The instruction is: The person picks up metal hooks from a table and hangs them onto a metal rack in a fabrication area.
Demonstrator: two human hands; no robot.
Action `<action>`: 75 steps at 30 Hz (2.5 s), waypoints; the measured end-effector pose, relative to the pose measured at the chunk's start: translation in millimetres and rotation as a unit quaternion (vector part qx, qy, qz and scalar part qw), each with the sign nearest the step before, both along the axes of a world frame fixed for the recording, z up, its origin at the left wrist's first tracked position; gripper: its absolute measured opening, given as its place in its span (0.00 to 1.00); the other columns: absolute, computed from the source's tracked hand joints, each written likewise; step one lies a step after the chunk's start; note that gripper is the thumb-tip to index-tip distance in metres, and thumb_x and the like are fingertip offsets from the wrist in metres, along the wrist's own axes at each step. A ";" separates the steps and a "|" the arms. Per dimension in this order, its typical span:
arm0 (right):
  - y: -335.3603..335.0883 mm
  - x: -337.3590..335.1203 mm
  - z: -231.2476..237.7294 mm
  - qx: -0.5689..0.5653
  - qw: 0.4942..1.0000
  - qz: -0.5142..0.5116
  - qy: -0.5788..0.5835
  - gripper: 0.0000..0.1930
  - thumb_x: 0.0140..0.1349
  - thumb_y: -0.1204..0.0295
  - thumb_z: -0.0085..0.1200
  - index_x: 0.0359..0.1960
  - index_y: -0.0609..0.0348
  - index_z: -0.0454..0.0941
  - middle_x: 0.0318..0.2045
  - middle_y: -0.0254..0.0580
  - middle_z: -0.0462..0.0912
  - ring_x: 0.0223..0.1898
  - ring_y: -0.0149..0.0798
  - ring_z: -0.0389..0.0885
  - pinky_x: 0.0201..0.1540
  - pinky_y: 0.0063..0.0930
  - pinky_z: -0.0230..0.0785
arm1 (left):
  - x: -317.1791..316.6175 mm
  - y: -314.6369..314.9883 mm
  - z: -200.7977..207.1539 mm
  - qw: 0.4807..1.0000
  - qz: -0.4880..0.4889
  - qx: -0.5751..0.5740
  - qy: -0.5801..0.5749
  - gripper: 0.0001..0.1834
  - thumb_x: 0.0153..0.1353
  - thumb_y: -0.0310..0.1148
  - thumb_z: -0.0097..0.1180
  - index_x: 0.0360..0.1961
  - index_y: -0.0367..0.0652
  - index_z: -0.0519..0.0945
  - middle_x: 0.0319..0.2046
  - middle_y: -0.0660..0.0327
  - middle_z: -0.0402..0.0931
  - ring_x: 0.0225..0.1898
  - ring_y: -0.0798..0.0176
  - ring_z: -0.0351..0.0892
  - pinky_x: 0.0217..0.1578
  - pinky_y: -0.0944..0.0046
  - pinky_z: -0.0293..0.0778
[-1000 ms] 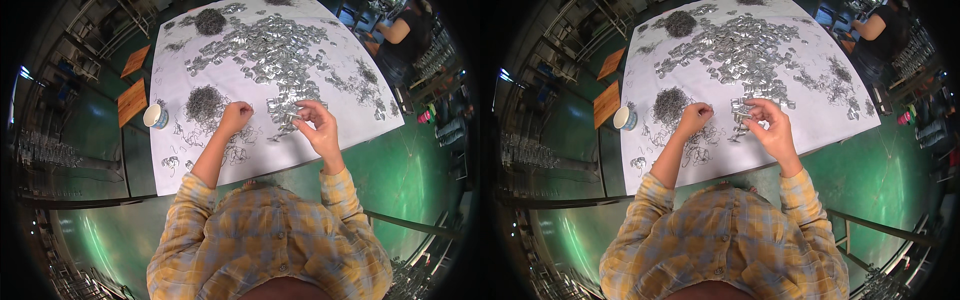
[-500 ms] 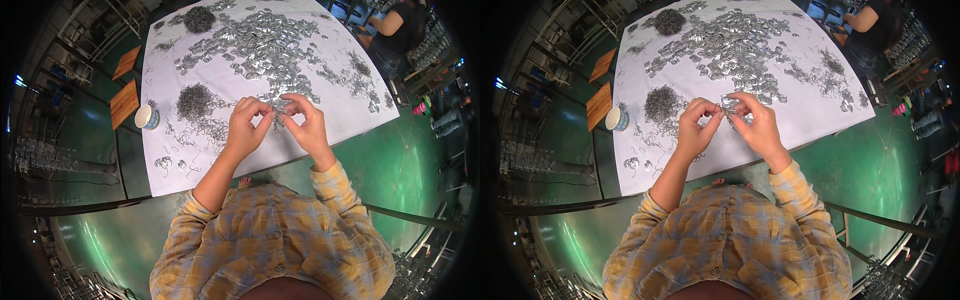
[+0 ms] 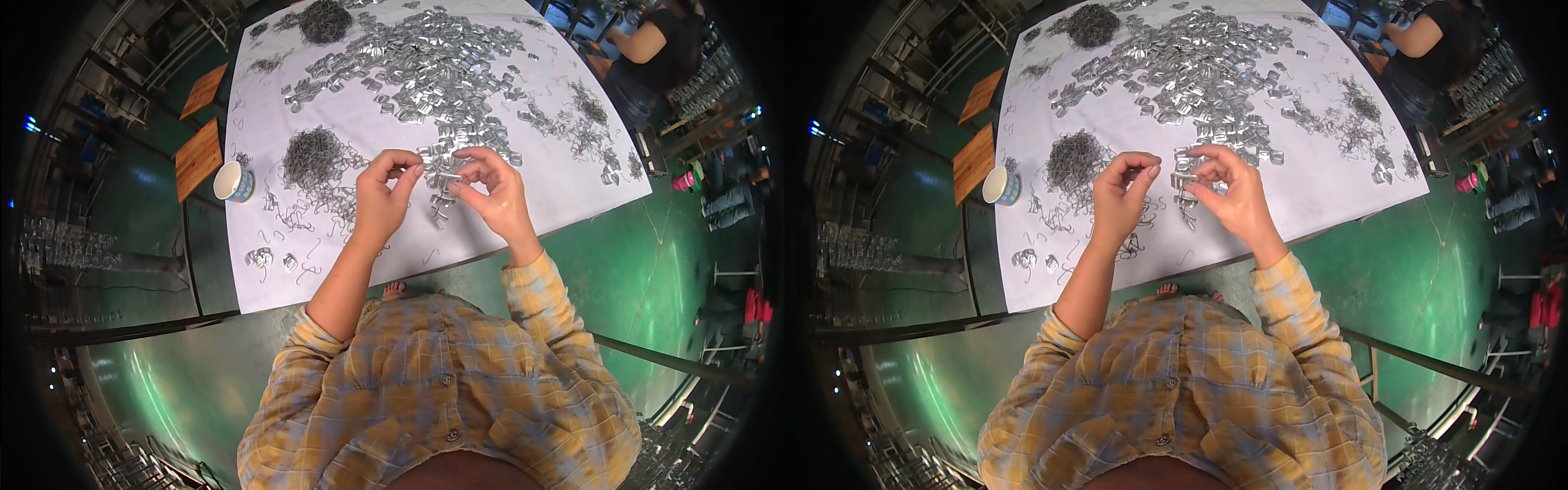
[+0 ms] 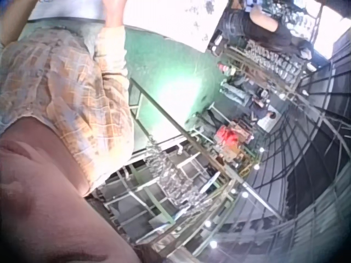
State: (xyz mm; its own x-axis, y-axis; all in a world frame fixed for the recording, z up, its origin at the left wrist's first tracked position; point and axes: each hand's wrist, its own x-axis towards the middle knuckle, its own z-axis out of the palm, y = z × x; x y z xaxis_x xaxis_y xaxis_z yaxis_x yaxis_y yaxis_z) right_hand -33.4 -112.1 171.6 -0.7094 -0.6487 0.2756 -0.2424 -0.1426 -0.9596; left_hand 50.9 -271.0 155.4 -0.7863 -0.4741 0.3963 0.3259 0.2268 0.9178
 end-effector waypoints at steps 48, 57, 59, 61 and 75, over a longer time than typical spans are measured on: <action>23.2 -47.6 -58.6 0.031 0.995 -0.086 -0.036 0.19 0.47 0.77 0.61 0.44 0.63 0.75 0.25 0.37 0.79 0.28 0.28 0.75 0.36 0.22 0.68 | 10.3 7.9 37.7 0.992 -0.122 -0.004 0.009 0.02 0.64 0.22 0.40 0.38 0.37 0.63 0.31 0.56 0.74 0.36 0.68 0.73 0.41 0.67 0.69; 9.9 -40.9 -141.3 0.283 0.893 -0.219 0.273 0.13 0.45 0.74 0.63 0.32 0.68 0.77 0.27 0.44 0.76 0.31 0.41 0.77 0.35 0.33 0.69 | 19.3 0.8 36.4 0.997 -0.069 -0.011 -0.012 0.06 0.60 0.20 0.47 0.38 0.36 0.67 0.30 0.63 0.71 0.35 0.71 0.73 0.39 0.69 0.70; 11.8 -49.4 -133.1 0.212 0.954 -0.187 0.101 0.10 0.48 0.76 0.61 0.31 0.68 0.77 0.26 0.43 0.77 0.28 0.37 0.77 0.31 0.31 0.69 | 21.6 -1.4 34.2 0.995 -0.054 -0.062 -0.063 0.06 0.58 0.21 0.51 0.38 0.36 0.71 0.32 0.64 0.73 0.35 0.72 0.73 0.39 0.71 0.70; 12.4 -47.1 -99.1 0.136 0.977 -0.146 -0.075 0.08 0.51 0.77 0.60 0.30 0.69 0.76 0.26 0.42 0.78 0.24 0.32 0.78 0.27 0.28 0.69 | 22.8 1.0 34.1 0.994 -0.052 -0.060 -0.077 0.06 0.57 0.21 0.53 0.37 0.35 0.73 0.32 0.64 0.74 0.35 0.73 0.73 0.39 0.72 0.70; 35.2 2.8 48.1 0.141 0.987 -0.003 0.070 0.09 0.49 0.75 0.62 0.21 0.65 0.73 0.15 0.31 0.70 0.18 0.22 0.64 0.21 0.18 0.56 | 13.6 27.5 44.4 0.987 -0.117 -0.065 -0.091 0.07 0.55 0.22 0.55 0.36 0.35 0.76 0.29 0.64 0.77 0.32 0.73 0.74 0.37 0.72 0.70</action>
